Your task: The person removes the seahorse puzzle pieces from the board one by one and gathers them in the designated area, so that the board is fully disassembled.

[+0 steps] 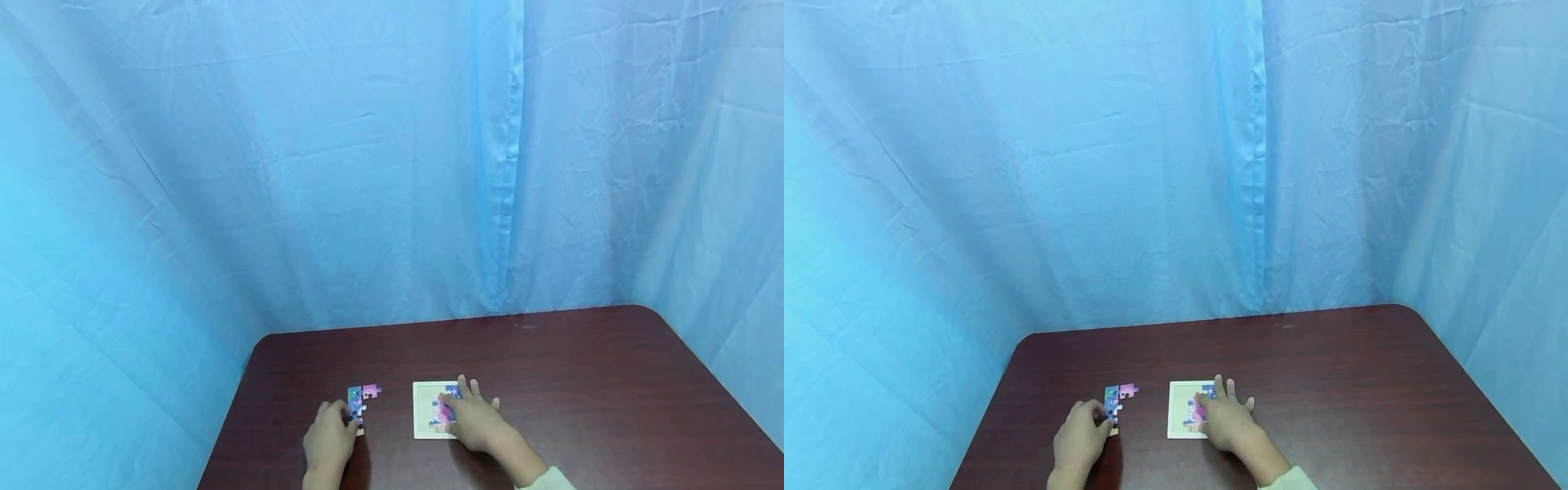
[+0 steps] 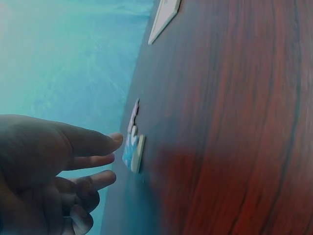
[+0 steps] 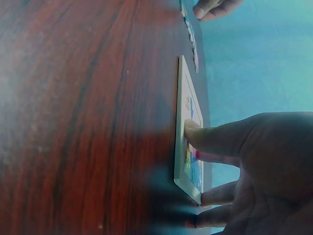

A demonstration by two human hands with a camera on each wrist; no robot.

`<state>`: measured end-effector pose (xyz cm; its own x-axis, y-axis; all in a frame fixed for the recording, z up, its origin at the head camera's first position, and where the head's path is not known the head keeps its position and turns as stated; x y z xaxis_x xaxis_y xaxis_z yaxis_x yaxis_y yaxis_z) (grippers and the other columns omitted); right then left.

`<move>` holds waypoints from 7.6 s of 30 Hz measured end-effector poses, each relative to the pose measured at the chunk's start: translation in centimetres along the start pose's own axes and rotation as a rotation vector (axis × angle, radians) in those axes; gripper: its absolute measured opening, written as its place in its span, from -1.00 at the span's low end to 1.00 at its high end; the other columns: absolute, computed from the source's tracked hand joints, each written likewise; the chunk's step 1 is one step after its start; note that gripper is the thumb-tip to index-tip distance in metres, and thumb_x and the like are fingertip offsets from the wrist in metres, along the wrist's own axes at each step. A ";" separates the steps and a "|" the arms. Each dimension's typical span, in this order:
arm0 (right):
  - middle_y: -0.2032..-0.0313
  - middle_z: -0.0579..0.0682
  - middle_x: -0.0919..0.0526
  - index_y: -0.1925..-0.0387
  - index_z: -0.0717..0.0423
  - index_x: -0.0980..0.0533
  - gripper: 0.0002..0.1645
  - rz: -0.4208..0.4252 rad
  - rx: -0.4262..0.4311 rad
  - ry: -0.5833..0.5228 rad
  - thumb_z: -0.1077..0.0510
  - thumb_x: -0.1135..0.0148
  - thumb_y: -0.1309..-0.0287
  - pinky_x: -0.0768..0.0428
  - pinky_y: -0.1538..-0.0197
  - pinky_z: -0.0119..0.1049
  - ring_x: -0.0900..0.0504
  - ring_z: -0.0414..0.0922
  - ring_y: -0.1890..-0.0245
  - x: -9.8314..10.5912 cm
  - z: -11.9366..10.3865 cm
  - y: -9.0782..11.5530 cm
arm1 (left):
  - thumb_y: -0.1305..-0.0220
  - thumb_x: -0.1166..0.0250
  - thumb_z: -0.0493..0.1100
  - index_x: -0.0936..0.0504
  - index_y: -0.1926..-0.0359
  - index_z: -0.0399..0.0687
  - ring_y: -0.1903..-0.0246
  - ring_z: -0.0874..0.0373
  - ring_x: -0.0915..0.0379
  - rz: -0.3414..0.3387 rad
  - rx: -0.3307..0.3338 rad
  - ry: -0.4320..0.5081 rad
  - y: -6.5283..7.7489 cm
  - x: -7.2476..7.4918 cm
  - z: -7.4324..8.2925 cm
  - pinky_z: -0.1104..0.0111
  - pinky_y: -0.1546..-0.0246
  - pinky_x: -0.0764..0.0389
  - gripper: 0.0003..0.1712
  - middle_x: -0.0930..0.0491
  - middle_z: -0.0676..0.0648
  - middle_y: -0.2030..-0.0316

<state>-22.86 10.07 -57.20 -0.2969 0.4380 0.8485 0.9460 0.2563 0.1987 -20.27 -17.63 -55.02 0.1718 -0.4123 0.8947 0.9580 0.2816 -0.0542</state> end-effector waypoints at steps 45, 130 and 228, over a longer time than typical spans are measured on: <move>-0.59 0.47 -0.11 -0.49 0.41 -0.30 -0.06 0.006 -0.002 0.077 0.03 -0.45 -0.24 -0.06 -0.30 0.76 -0.10 0.49 -0.59 -0.3 -0.2 0.1 | -0.23 -0.53 -0.04 -0.75 -0.16 -0.13 0.25 -0.09 -0.73 -0.186 -0.409 0.096 2.2 -6.7 13.0 0.02 0.23 -0.73 -0.49 -0.68 -0.14 0.12; -0.58 0.46 -0.15 -0.46 0.36 -0.37 -0.15 0.022 -0.013 0.121 -0.04 -0.38 -0.33 -0.13 -0.30 0.74 -0.14 0.47 -0.59 -0.1 -0.4 0.0 | -0.27 -0.49 -0.22 -0.61 0.24 0.01 0.47 0.35 -0.49 -0.212 -0.353 0.281 0.7 -7.5 12.8 0.35 0.42 -0.46 -0.82 -0.69 0.12 0.41; -0.58 0.46 -0.14 -0.47 0.37 -0.35 -0.12 0.034 -0.016 0.133 -0.03 -0.40 -0.30 -0.12 -0.29 0.75 -0.15 0.47 -0.58 -0.3 -0.1 0.0 | -0.23 -0.48 -0.18 -0.79 0.07 -0.06 0.26 -0.09 -0.71 0.038 -0.012 0.189 -2.0 -1.9 2.2 -0.03 0.27 -0.66 -0.76 -0.67 -0.10 0.06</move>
<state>-22.75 9.90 -57.38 -0.2461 0.3277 0.9122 0.9574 0.2287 0.1762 -23.03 -15.50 -55.67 0.2473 -0.5569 0.7929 0.9524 0.2904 -0.0931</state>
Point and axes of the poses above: each hand's wrist, its own y-axis away from the middle knuckle, its own x-axis out of the back of the hand, z = x × y, the point moved 9 cm from there along -y, towards the middle knuckle
